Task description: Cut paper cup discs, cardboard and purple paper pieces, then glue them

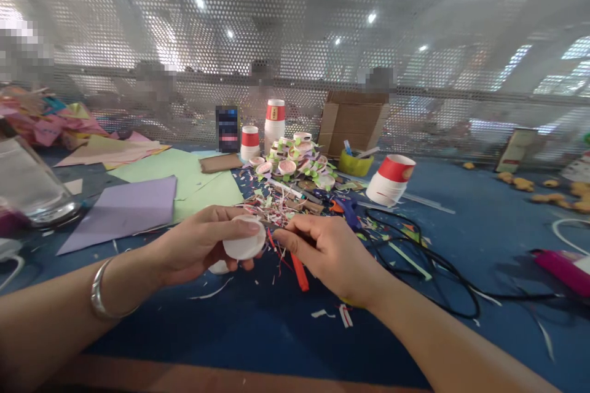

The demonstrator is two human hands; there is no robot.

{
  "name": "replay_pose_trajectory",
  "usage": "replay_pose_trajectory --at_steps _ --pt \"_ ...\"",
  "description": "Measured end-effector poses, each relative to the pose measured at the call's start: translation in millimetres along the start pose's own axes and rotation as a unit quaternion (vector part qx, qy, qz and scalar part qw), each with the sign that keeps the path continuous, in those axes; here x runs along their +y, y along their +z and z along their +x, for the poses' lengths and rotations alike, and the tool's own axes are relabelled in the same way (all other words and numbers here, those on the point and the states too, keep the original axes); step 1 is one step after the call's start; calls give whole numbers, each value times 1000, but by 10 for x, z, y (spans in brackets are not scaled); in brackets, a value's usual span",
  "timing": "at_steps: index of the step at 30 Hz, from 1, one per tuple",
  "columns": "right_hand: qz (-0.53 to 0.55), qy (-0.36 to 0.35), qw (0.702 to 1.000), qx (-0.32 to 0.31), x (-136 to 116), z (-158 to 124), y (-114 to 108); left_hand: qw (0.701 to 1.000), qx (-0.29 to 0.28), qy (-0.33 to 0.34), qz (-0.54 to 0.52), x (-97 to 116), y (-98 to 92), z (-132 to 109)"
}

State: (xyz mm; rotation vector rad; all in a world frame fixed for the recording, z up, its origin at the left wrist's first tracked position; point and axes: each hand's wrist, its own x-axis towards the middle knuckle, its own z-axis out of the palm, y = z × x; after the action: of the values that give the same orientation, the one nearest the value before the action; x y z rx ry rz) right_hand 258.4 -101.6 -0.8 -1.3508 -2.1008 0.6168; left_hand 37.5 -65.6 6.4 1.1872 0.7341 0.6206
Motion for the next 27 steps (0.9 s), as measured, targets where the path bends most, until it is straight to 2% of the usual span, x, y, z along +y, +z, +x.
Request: replay_pose_trajectory --at_steps 6,12,17,22,27 --pt "14 12 1000 16 76 41 -20 1000 16 14 18 -6 -7 5" --pt "131 29 991 18 37 69 32 997 -13 30 68 -35 14 16" --pt "222 24 975 -8 3 47 114 991 -18 26 128 -52 34 10" --pt "228 24 972 -41 44 32 141 986 -40 12 164 -53 57 -10" --pt "253 31 966 -45 29 49 135 985 -25 0 172 -61 66 -13"
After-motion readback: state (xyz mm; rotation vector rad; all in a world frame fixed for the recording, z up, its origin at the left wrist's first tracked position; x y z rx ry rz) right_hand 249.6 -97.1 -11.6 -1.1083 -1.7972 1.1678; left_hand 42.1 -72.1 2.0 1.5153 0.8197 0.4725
